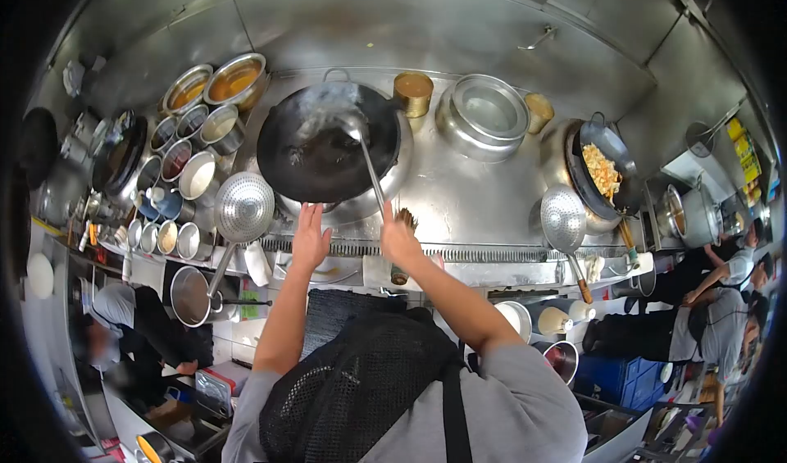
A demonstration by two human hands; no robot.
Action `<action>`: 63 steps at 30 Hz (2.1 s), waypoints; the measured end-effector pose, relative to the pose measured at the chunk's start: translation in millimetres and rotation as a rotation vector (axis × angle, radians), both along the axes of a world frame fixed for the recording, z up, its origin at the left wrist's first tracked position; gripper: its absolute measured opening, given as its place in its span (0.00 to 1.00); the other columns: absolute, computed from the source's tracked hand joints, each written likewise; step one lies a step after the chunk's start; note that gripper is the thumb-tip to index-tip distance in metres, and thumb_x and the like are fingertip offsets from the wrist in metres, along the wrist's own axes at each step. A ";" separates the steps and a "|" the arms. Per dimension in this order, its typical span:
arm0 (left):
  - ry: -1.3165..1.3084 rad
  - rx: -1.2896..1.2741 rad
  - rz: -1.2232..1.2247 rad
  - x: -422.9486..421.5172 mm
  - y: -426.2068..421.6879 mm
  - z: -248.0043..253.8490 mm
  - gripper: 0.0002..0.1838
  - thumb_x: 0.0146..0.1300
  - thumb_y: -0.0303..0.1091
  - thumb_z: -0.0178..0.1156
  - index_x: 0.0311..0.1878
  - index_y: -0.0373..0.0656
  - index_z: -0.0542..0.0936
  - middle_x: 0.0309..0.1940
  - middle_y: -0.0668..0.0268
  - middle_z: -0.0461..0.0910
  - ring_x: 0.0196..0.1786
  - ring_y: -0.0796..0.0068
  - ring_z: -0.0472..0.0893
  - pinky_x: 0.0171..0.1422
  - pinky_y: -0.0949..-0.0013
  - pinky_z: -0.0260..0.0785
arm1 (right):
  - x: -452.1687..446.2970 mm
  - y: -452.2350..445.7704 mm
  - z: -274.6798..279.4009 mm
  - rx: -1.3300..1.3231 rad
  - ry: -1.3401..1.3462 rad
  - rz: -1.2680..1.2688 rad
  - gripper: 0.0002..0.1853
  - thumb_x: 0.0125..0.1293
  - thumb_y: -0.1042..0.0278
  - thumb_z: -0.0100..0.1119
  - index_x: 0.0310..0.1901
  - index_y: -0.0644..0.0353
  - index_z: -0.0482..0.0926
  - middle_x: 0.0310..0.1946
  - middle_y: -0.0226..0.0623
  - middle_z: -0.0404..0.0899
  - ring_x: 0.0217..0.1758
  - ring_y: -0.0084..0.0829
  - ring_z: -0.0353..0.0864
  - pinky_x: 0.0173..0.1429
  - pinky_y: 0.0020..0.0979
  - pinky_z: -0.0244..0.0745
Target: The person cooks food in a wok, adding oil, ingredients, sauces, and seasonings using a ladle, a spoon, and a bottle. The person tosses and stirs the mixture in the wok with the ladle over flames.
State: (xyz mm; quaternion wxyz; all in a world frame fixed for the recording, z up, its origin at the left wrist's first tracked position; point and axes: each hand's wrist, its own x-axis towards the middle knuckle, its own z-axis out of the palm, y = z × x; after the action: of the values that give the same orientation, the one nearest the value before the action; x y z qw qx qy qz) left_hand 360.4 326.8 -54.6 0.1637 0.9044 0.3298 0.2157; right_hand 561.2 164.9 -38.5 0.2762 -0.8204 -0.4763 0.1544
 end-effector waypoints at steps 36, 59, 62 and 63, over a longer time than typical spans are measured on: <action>-0.145 -0.304 0.001 -44.5 -118.8 -14.4 0.25 0.70 0.28 0.64 0.70 0.39 0.77 0.65 0.44 0.79 0.69 0.44 0.78 0.74 0.53 0.72 | 69.8 -62.3 112.4 -0.084 0.603 0.029 0.35 0.74 0.68 0.60 0.81 0.57 0.62 0.31 0.44 0.81 0.24 0.41 0.80 0.31 0.40 0.80; -0.532 -0.555 0.502 -208.7 -276.8 -59.8 0.13 0.74 0.39 0.57 0.57 0.48 0.78 0.38 0.56 0.89 0.42 0.47 0.87 0.46 0.47 0.78 | 6.3 67.0 41.9 -0.108 0.651 0.178 0.29 0.77 0.67 0.54 0.78 0.51 0.66 0.25 0.27 0.69 0.21 0.16 0.68 0.22 0.26 0.64; -0.307 -0.542 0.883 -260.1 -314.7 -44.1 0.15 0.74 0.49 0.60 0.44 0.48 0.84 0.34 0.53 0.88 0.41 0.44 0.87 0.46 0.45 0.77 | -11.0 66.4 15.7 -0.111 0.394 0.286 0.29 0.77 0.67 0.54 0.78 0.51 0.66 0.25 0.27 0.69 0.20 0.16 0.68 0.22 0.26 0.64; -0.364 -0.568 0.998 -284.2 -335.5 -37.8 0.17 0.73 0.52 0.61 0.43 0.47 0.83 0.34 0.51 0.87 0.41 0.43 0.86 0.45 0.44 0.76 | -15.8 68.0 12.5 -0.112 0.379 0.301 0.29 0.77 0.67 0.54 0.78 0.51 0.65 0.25 0.27 0.69 0.20 0.16 0.68 0.22 0.26 0.64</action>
State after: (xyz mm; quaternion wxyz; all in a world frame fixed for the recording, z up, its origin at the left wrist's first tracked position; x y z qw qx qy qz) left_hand 76.2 -8.7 -92.4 0.3315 0.5096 0.7260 0.3214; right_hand 545.4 232.9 -26.0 0.2884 -0.7108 -0.5233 0.3712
